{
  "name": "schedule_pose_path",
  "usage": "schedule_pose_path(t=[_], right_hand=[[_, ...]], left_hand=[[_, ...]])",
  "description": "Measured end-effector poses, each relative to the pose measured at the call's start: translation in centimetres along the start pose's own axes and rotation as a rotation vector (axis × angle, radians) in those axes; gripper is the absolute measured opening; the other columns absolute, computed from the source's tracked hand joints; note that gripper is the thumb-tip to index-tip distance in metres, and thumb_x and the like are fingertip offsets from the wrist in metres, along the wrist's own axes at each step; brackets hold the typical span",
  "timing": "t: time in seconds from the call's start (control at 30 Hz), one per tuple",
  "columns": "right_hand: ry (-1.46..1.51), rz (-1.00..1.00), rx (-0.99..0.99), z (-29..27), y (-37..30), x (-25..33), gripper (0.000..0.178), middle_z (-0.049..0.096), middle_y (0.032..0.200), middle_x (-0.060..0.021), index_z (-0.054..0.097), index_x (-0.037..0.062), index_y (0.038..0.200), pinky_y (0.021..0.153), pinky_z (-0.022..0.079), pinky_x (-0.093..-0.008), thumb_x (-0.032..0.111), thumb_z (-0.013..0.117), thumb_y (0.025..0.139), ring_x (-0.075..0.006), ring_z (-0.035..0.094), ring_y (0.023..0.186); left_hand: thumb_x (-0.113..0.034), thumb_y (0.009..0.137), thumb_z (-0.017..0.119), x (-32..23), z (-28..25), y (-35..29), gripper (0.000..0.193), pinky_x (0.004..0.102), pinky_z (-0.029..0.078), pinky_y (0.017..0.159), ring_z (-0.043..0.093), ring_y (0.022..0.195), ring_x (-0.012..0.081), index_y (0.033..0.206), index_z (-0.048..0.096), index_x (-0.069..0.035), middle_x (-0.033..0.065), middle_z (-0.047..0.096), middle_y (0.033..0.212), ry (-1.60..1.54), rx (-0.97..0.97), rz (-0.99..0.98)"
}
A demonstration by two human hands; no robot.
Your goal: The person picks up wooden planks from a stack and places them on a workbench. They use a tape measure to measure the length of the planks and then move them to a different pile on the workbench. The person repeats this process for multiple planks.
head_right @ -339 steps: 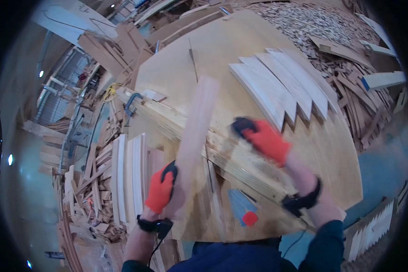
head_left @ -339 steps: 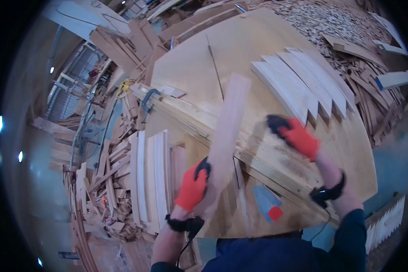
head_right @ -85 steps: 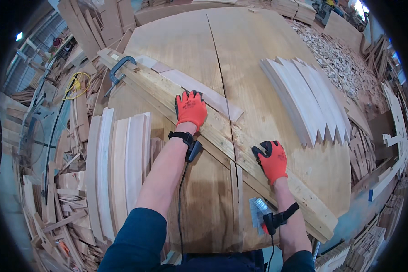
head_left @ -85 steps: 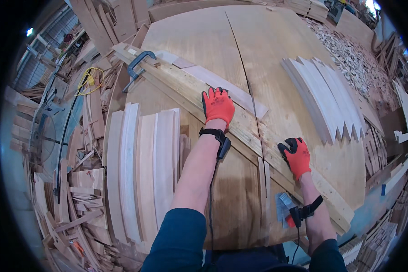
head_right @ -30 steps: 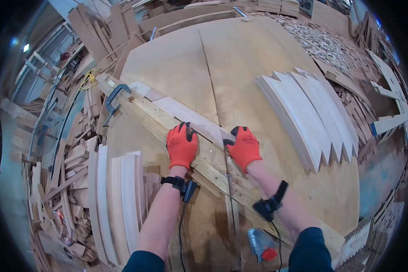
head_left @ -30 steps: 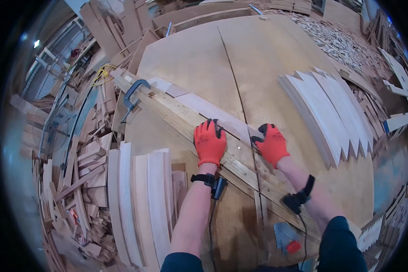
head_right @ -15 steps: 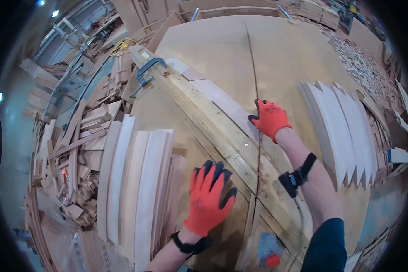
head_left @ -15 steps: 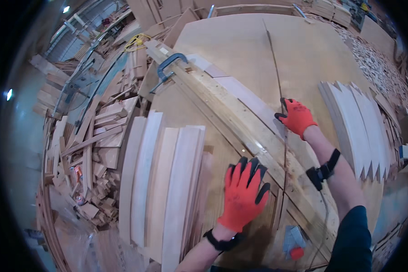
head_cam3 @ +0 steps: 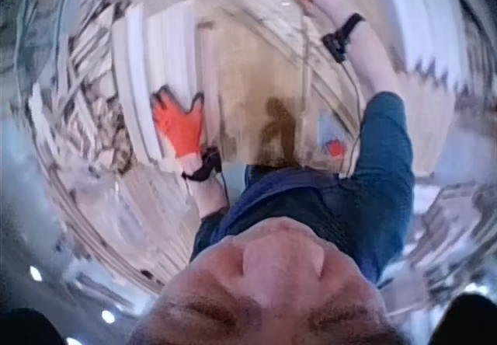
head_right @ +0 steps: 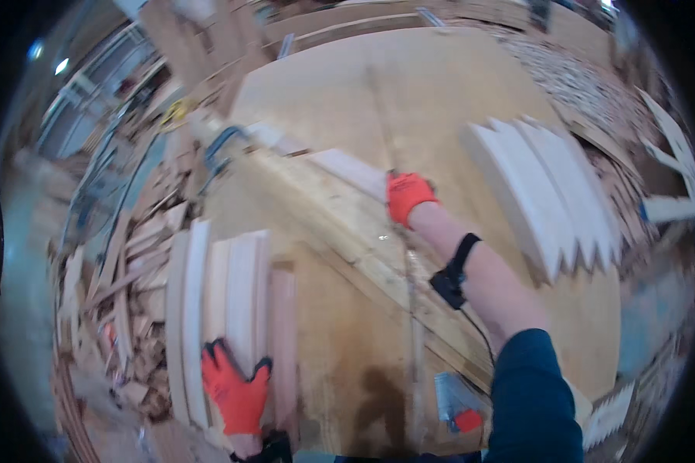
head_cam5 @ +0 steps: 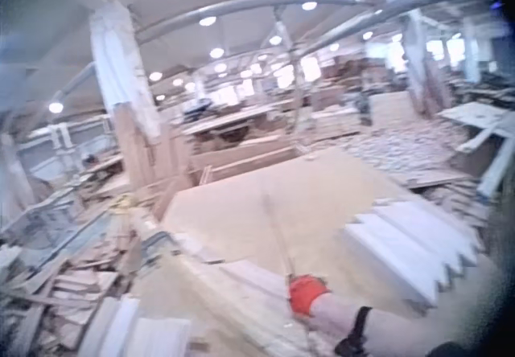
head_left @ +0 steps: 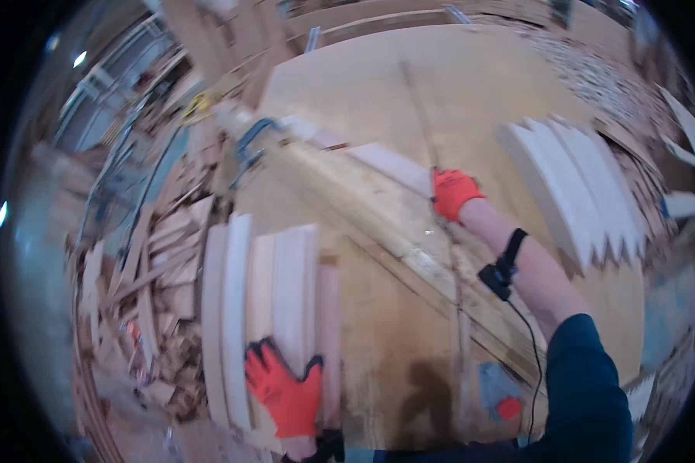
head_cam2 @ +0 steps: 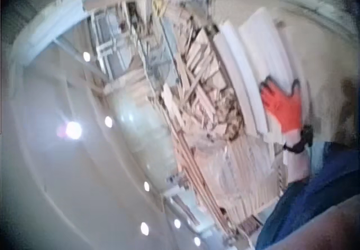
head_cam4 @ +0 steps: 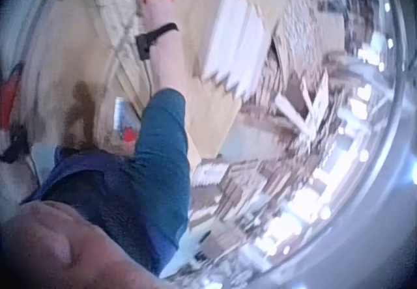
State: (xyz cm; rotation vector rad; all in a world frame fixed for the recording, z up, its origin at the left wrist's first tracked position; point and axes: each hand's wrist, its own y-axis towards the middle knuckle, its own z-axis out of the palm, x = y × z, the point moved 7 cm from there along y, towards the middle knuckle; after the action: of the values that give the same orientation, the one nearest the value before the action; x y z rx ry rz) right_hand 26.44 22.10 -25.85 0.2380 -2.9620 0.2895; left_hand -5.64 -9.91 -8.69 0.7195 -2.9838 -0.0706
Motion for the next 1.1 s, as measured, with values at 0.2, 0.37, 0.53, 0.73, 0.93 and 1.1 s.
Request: schedule_pose_path(t=[0.2, 0.37, 0.53, 0.73, 0.93, 1.1], right_hand=[[0.028, -0.048, -0.027, -0.6, -6.1, -3.1, 0.062, 0.06, 0.12, -0.017, 0.055, 0.0063, 0.133, 0.089, 0.052, -0.0465, 0.043, 0.069, 0.085, -0.0336, 0.057, 0.113], [0.124, 0.074, -0.226, -6.4, -14.9, -8.6, 0.055, 0.06, 0.117, -0.018, 0.058, 0.0106, 0.13, 0.09, 0.05, -0.047, 0.041, 0.068, 0.085, -0.0346, 0.057, 0.112], [0.018, 0.266, -0.485, -11.0, -23.2, -18.7, 0.049, 0.058, 0.12, -0.0175, 0.06, 0.0158, 0.129, 0.089, 0.049, -0.0476, 0.04, 0.065, 0.087, -0.0348, 0.056, 0.11], [-0.108, 0.388, -0.291, -5.3, -25.5, -21.5, 0.049, 0.057, 0.124, -0.0173, 0.06, 0.0169, 0.131, 0.089, 0.049, -0.0464, 0.04, 0.065, 0.089, -0.0349, 0.054, 0.114], [-0.032, 0.384, -0.218, -5.2, -25.3, -20.5, 0.065, 0.055, 0.13, -0.0162, 0.054, 0.0132, 0.138, 0.091, 0.049, -0.0462, 0.047, 0.07, 0.085, -0.0334, 0.053, 0.118], [-0.176, 0.398, -0.235, -6.1, -26.5, -20.2, 0.075, 0.051, 0.138, -0.0135, 0.052, 0.0136, 0.141, 0.094, 0.048, -0.0437, 0.054, 0.073, 0.081, -0.0325, 0.051, 0.124]], left_hand=[[-0.039, 0.086, 0.07, -3.3, -3.4, -0.8, 0.068, 0.0485, 0.041, 0.104, 0.05, 0.125, 0.0438, 0.134, 0.052, 0.006, 0.0309, 0.054, 0.132, 0.127, -0.163, 0.306], [-0.05, 0.084, 0.073, 0.6, -2.1, 0.0, 0.076, 0.0475, 0.037, 0.111, 0.047, 0.129, 0.046, 0.136, 0.054, 0.003, 0.0284, 0.054, 0.137, -0.076, -0.008, 0.333], [-0.026, 0.085, 0.068, 3.4, -0.3, -0.2, 0.068, 0.0478, 0.042, 0.105, 0.052, 0.125, 0.0439, 0.14, 0.044, 0.006, 0.0293, 0.052, 0.137, -0.103, 0.048, 0.266], [-0.017, 0.091, 0.057, 1.4, -2.5, -1.0, 0.041, 0.0529, 0.049, 0.086, 0.063, 0.101, 0.0445, 0.124, 0.051, 0.007, 0.0266, 0.061, 0.119, 0.087, -0.003, 0.347], [-0.011, 0.088, 0.062, -3.2, -7.7, -2.6, 0.042, 0.0509, 0.052, 0.073, 0.065, 0.086, 0.0448, 0.126, 0.05, 0.003, 0.0235, 0.063, 0.109, -0.018, -0.112, 0.473], [-0.01, 0.085, 0.065, -11.6, -9.0, -3.8, 0.052, 0.047, 0.053, 0.073, 0.066, 0.09, 0.0407, 0.132, 0.049, 0.004, 0.0242, 0.063, 0.11, 0.005, 0.015, 0.634]])
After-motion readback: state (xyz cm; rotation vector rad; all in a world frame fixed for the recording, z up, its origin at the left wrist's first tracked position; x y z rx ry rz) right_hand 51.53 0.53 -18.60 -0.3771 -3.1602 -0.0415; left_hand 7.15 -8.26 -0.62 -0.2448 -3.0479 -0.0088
